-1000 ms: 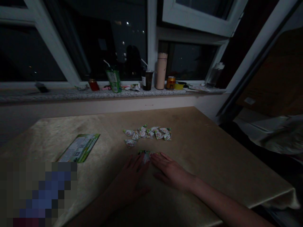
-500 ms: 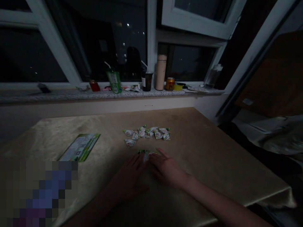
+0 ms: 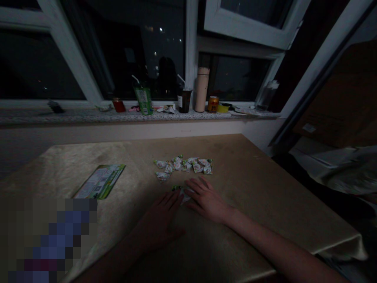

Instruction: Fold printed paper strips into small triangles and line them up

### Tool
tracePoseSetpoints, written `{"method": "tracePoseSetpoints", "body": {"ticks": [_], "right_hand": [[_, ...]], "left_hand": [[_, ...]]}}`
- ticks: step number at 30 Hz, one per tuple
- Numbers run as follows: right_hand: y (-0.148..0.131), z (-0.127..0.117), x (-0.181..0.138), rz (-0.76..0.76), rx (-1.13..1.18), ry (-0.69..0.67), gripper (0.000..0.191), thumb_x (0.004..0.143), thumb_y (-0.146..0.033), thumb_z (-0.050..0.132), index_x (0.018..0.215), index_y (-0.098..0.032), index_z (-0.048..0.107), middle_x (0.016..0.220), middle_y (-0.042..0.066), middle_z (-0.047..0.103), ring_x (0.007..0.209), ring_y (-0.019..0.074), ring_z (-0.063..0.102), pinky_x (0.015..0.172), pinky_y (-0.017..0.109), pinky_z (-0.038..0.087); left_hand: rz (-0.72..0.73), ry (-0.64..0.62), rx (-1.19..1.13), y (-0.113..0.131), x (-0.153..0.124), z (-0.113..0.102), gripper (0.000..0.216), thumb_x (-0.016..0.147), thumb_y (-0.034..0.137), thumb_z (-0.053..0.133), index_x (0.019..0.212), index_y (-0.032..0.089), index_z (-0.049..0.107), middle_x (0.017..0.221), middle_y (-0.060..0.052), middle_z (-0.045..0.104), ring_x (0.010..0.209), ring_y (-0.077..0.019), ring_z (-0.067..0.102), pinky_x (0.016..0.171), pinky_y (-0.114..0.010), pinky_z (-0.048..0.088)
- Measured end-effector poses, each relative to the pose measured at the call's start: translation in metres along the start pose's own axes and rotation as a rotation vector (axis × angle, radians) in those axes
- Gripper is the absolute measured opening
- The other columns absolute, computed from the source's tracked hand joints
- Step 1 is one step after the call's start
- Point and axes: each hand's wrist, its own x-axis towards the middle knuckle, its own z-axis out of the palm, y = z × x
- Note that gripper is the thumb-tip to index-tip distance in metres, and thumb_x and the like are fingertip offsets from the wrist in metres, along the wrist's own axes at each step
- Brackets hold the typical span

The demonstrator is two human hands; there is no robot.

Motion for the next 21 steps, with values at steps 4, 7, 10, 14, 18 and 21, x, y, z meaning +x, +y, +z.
{"method": "tracePoseSetpoints", "body": {"ticks": [4, 7, 10, 14, 18, 21], "right_hand": [[-0.002, 0.001, 0.002, -0.054, -0.057, -0.026, 0.054, 0.095, -0.050, 0.035, 0.134, -0.015, 0.048, 0.140, 0.011, 0.046, 0.136, 0.0267, 0.030, 0.115, 0.052, 0.008], [-0.006, 0.002, 0.005, -0.113, -0.097, -0.036, 0.058, 0.094, -0.052, 0.037, 0.132, -0.010, 0.049, 0.134, 0.014, 0.052, 0.136, 0.0284, 0.029, 0.116, 0.051, 0.006], [-0.010, 0.005, 0.008, -0.115, -0.106, -0.036, 0.057, 0.094, -0.049, 0.039, 0.129, -0.006, 0.051, 0.131, 0.017, 0.054, 0.135, 0.0287, 0.032, 0.117, 0.049, 0.007], [-0.011, 0.012, 0.007, -0.020, -0.026, -0.011, 0.050, 0.096, -0.043, 0.038, 0.132, -0.011, 0.048, 0.135, 0.014, 0.052, 0.133, 0.0253, 0.036, 0.116, 0.048, 0.012], [-0.009, 0.017, 0.004, 0.065, 0.051, 0.024, 0.047, 0.096, -0.042, 0.037, 0.136, -0.018, 0.044, 0.139, 0.009, 0.048, 0.135, 0.0238, 0.032, 0.115, 0.050, 0.011], [-0.009, 0.017, 0.004, 0.079, 0.066, 0.005, 0.048, 0.096, -0.045, 0.036, 0.137, -0.020, 0.042, 0.142, 0.008, 0.044, 0.137, 0.0245, 0.030, 0.115, 0.052, 0.008]], "left_hand": [[-0.034, 0.018, 0.038, 0.001, 0.006, -0.002, 0.068, 0.087, 0.057, 0.045, 0.140, 0.013, 0.039, 0.144, -0.014, 0.040, 0.130, -0.0295, 0.038, 0.108, -0.044, 0.029], [-0.044, 0.041, 0.065, 0.000, 0.008, 0.000, 0.064, 0.090, 0.057, 0.042, 0.137, 0.014, 0.043, 0.141, -0.014, 0.044, 0.128, -0.0297, 0.040, 0.108, -0.046, 0.027], [-0.002, 0.068, 0.074, -0.003, 0.008, 0.003, 0.066, 0.091, 0.055, 0.042, 0.141, 0.013, 0.037, 0.146, -0.014, 0.037, 0.134, -0.0294, 0.031, 0.111, -0.047, 0.020], [-0.017, 0.028, 0.054, -0.004, 0.008, 0.003, 0.068, 0.092, 0.055, 0.040, 0.143, 0.010, 0.033, 0.148, -0.014, 0.033, 0.135, -0.0261, 0.030, 0.110, -0.041, 0.025], [-0.062, 0.035, 0.090, 0.000, 0.011, 0.001, 0.062, 0.095, 0.052, 0.035, 0.142, 0.012, 0.035, 0.148, -0.013, 0.034, 0.135, -0.0265, 0.032, 0.111, -0.046, 0.022], [-0.075, 0.052, 0.102, 0.002, 0.013, 0.003, 0.062, 0.095, 0.054, 0.034, 0.140, 0.011, 0.039, 0.146, -0.014, 0.037, 0.134, -0.0281, 0.034, 0.111, -0.050, 0.019]]}}
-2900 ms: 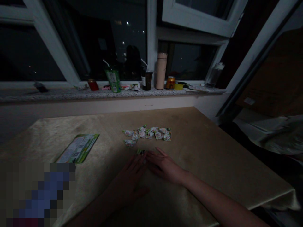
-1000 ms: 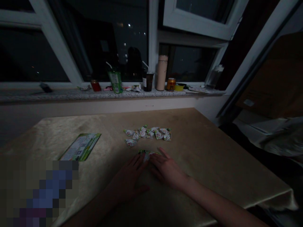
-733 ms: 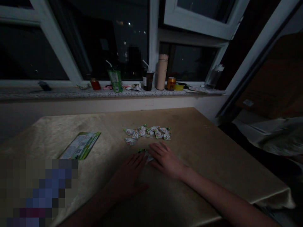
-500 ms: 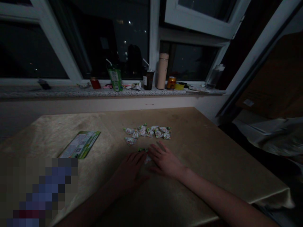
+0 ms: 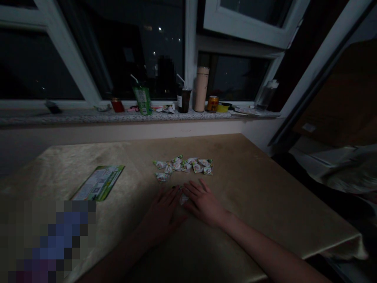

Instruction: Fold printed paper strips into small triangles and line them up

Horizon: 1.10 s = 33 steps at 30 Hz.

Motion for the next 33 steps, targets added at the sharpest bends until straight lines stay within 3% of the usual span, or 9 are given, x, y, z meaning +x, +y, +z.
{"method": "tracePoseSetpoints", "body": {"ticks": [10, 14, 23, 30, 33], "right_hand": [[-0.004, -0.007, 0.002, -0.033, -0.079, -0.001, 0.053, 0.095, -0.048, 0.037, 0.137, -0.018, 0.043, 0.141, 0.009, 0.046, 0.138, 0.0268, 0.026, 0.114, 0.054, 0.002], [-0.003, -0.006, 0.001, -0.021, -0.072, 0.003, 0.055, 0.094, -0.052, 0.036, 0.138, -0.019, 0.043, 0.141, 0.009, 0.046, 0.138, 0.0266, 0.026, 0.114, 0.055, 0.003], [0.005, -0.007, 0.001, 0.040, -0.045, -0.038, 0.056, 0.093, -0.057, 0.035, 0.138, -0.026, 0.042, 0.152, 0.012, 0.026, 0.141, 0.0292, 0.018, 0.111, 0.059, 0.003], [-0.004, -0.002, -0.005, 0.002, -0.005, 0.051, 0.047, 0.097, -0.044, 0.034, 0.135, -0.019, 0.046, 0.137, 0.008, 0.051, 0.136, 0.0215, 0.032, 0.116, 0.051, 0.000], [-0.005, -0.003, -0.009, 0.018, 0.042, 0.039, 0.048, 0.097, -0.043, 0.034, 0.136, -0.017, 0.044, 0.137, 0.010, 0.051, 0.133, 0.0202, 0.038, 0.117, 0.048, 0.001]], "left_hand": [[-0.022, 0.014, -0.002, 0.007, 0.008, -0.003, 0.072, 0.090, 0.061, 0.036, 0.136, 0.007, 0.043, 0.141, -0.018, 0.043, 0.131, -0.0306, 0.037, 0.111, -0.048, 0.019], [-0.011, 0.029, -0.030, 0.003, 0.004, 0.001, 0.075, 0.087, 0.064, 0.039, 0.138, 0.009, 0.041, 0.142, -0.018, 0.042, 0.131, -0.0308, 0.038, 0.109, -0.044, 0.026], [-0.086, -0.028, -0.076, 0.005, 0.000, -0.001, 0.076, 0.085, 0.059, 0.046, 0.140, 0.006, 0.037, 0.146, -0.019, 0.035, 0.132, -0.0308, 0.036, 0.107, -0.043, 0.032], [-0.059, 0.022, -0.084, 0.005, 0.000, 0.005, 0.078, 0.085, 0.061, 0.045, 0.142, 0.009, 0.034, 0.145, -0.019, 0.036, 0.132, -0.0310, 0.036, 0.107, -0.043, 0.031], [-0.070, 0.012, -0.056, 0.004, -0.002, 0.006, 0.074, 0.088, 0.059, 0.042, 0.141, 0.008, 0.036, 0.146, -0.018, 0.035, 0.133, -0.0296, 0.035, 0.108, -0.042, 0.030]]}}
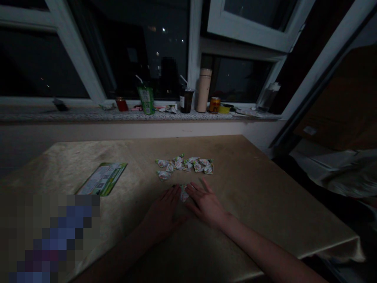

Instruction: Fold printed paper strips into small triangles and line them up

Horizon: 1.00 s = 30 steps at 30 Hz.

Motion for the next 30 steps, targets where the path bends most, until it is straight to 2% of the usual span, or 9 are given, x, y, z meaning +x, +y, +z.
{"method": "tracePoseSetpoints", "body": {"ticks": [6, 10, 12, 17, 23, 26, 30], "right_hand": [[0.001, -0.005, -0.004, 0.005, 0.060, -0.090, 0.057, 0.095, -0.048, 0.036, 0.143, -0.016, 0.033, 0.145, 0.012, 0.038, 0.138, 0.0205, 0.027, 0.116, 0.049, 0.006], [-0.001, -0.004, -0.006, 0.050, 0.027, -0.098, 0.058, 0.094, -0.051, 0.038, 0.143, -0.020, 0.033, 0.149, 0.009, 0.032, 0.140, 0.0225, 0.023, 0.115, 0.049, 0.014], [-0.002, -0.003, -0.007, 0.083, -0.005, -0.062, 0.056, 0.094, -0.050, 0.038, 0.142, -0.021, 0.037, 0.148, 0.009, 0.033, 0.139, 0.0239, 0.025, 0.115, 0.050, 0.015], [-0.004, -0.001, -0.010, 0.128, -0.061, 0.027, 0.054, 0.095, -0.046, 0.038, 0.138, -0.014, 0.043, 0.139, 0.011, 0.048, 0.136, 0.0247, 0.032, 0.115, 0.048, 0.017], [-0.004, -0.002, -0.009, 0.150, -0.114, 0.065, 0.053, 0.092, -0.049, 0.044, 0.130, -0.014, 0.052, 0.145, 0.013, 0.040, 0.137, 0.0273, 0.030, 0.114, 0.051, 0.014], [-0.002, -0.003, -0.008, 0.146, -0.105, 0.066, 0.051, 0.091, -0.049, 0.045, 0.128, -0.016, 0.054, 0.144, 0.013, 0.041, 0.136, 0.0272, 0.030, 0.114, 0.051, 0.014], [0.001, -0.001, -0.008, 0.168, -0.088, 0.082, 0.047, 0.092, -0.047, 0.044, 0.127, -0.019, 0.055, 0.142, 0.013, 0.043, 0.135, 0.0272, 0.033, 0.112, 0.052, 0.017]], "left_hand": [[0.050, -0.035, -0.011, -0.009, -0.005, -0.007, 0.062, 0.095, 0.047, 0.035, 0.143, 0.009, 0.032, 0.148, -0.015, 0.032, 0.135, -0.0260, 0.031, 0.109, -0.040, 0.029], [0.057, -0.060, 0.011, -0.012, -0.008, -0.008, 0.065, 0.094, 0.048, 0.039, 0.145, 0.009, 0.029, 0.150, -0.015, 0.029, 0.136, -0.0258, 0.029, 0.111, -0.041, 0.025], [0.057, -0.063, 0.012, -0.012, -0.009, -0.007, 0.066, 0.093, 0.049, 0.040, 0.145, 0.010, 0.029, 0.150, -0.014, 0.029, 0.136, -0.0259, 0.029, 0.111, -0.041, 0.025], [0.037, -0.012, -0.007, -0.010, -0.010, -0.002, 0.067, 0.093, 0.050, 0.040, 0.146, 0.012, 0.027, 0.150, -0.014, 0.029, 0.135, -0.0276, 0.030, 0.109, -0.042, 0.028], [0.057, 0.018, -0.002, -0.011, -0.010, -0.002, 0.064, 0.093, 0.047, 0.041, 0.146, 0.013, 0.029, 0.148, -0.013, 0.033, 0.134, -0.0264, 0.033, 0.110, -0.042, 0.026], [0.024, 0.009, 0.016, -0.012, -0.011, -0.002, 0.062, 0.093, 0.047, 0.041, 0.144, 0.013, 0.032, 0.148, -0.013, 0.033, 0.134, -0.0271, 0.034, 0.109, -0.042, 0.027], [-0.047, 0.064, 0.059, -0.016, -0.015, 0.004, 0.064, 0.093, 0.051, 0.037, 0.144, 0.012, 0.033, 0.148, -0.014, 0.033, 0.134, -0.0292, 0.033, 0.108, -0.043, 0.027]]}}
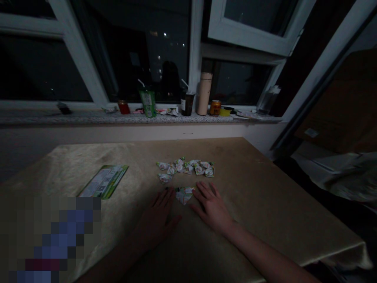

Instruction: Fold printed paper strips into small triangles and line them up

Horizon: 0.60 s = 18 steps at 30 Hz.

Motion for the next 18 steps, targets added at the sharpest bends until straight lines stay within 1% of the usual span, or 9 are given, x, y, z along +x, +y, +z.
{"method": "tracePoseSetpoints", "body": {"ticks": [3, 6, 10, 13, 16, 18], "right_hand": [[0.0014, 0.0019, -0.0001, 0.012, 0.018, -0.001, 0.044, 0.093, -0.045, 0.044, 0.128, -0.020, 0.055, 0.141, 0.012, 0.045, 0.134, 0.0267, 0.035, 0.112, 0.052, 0.019], [0.0031, 0.0033, 0.0004, 0.023, 0.035, -0.009, 0.043, 0.093, -0.043, 0.046, 0.129, -0.022, 0.054, 0.141, 0.011, 0.045, 0.134, 0.0265, 0.035, 0.112, 0.051, 0.020], [0.0061, 0.0039, 0.0026, 0.064, 0.079, -0.034, 0.042, 0.090, -0.039, 0.051, 0.129, -0.022, 0.055, 0.143, 0.011, 0.043, 0.133, 0.0265, 0.036, 0.111, 0.051, 0.023], [0.0081, 0.0039, 0.0040, 0.077, 0.119, -0.032, 0.042, 0.089, -0.035, 0.053, 0.129, -0.023, 0.054, 0.143, 0.010, 0.043, 0.133, 0.0259, 0.037, 0.110, 0.050, 0.025], [0.0095, 0.0041, 0.0041, 0.065, 0.139, -0.018, 0.042, 0.090, -0.032, 0.052, 0.131, -0.022, 0.053, 0.141, 0.009, 0.046, 0.132, 0.0251, 0.038, 0.110, 0.049, 0.027], [0.0102, 0.0042, 0.0038, 0.064, 0.123, -0.018, 0.039, 0.090, -0.032, 0.051, 0.127, -0.022, 0.056, 0.140, 0.008, 0.047, 0.132, 0.0259, 0.039, 0.109, 0.049, 0.028]], "left_hand": [[-0.028, 0.021, 0.052, -0.0033, -0.0019, 0.0038, 0.066, 0.092, 0.052, 0.037, 0.142, 0.009, 0.037, 0.147, -0.016, 0.033, 0.133, -0.0316, 0.033, 0.107, -0.046, 0.027], [-0.019, 0.023, 0.072, -0.0057, -0.0023, 0.0035, 0.067, 0.091, 0.055, 0.038, 0.140, 0.009, 0.041, 0.146, -0.016, 0.035, 0.133, -0.0327, 0.033, 0.107, -0.047, 0.025], [0.013, 0.004, 0.055, -0.0079, -0.0028, 0.0000, 0.071, 0.090, 0.060, 0.038, 0.141, 0.011, 0.039, 0.146, -0.016, 0.036, 0.134, -0.0323, 0.032, 0.108, -0.047, 0.022], [0.003, -0.019, 0.045, -0.0079, -0.0030, -0.0017, 0.074, 0.088, 0.063, 0.038, 0.142, 0.011, 0.038, 0.147, -0.016, 0.035, 0.134, -0.0334, 0.031, 0.108, -0.049, 0.021], [-0.004, -0.035, 0.037, -0.0070, -0.0030, -0.0013, 0.074, 0.088, 0.063, 0.038, 0.142, 0.011, 0.038, 0.147, -0.017, 0.035, 0.133, -0.0336, 0.032, 0.108, -0.049, 0.021], [0.000, -0.033, 0.038, -0.0064, -0.0028, -0.0003, 0.073, 0.089, 0.061, 0.039, 0.142, 0.011, 0.038, 0.147, -0.017, 0.034, 0.133, -0.0333, 0.033, 0.108, -0.049, 0.023]]}}
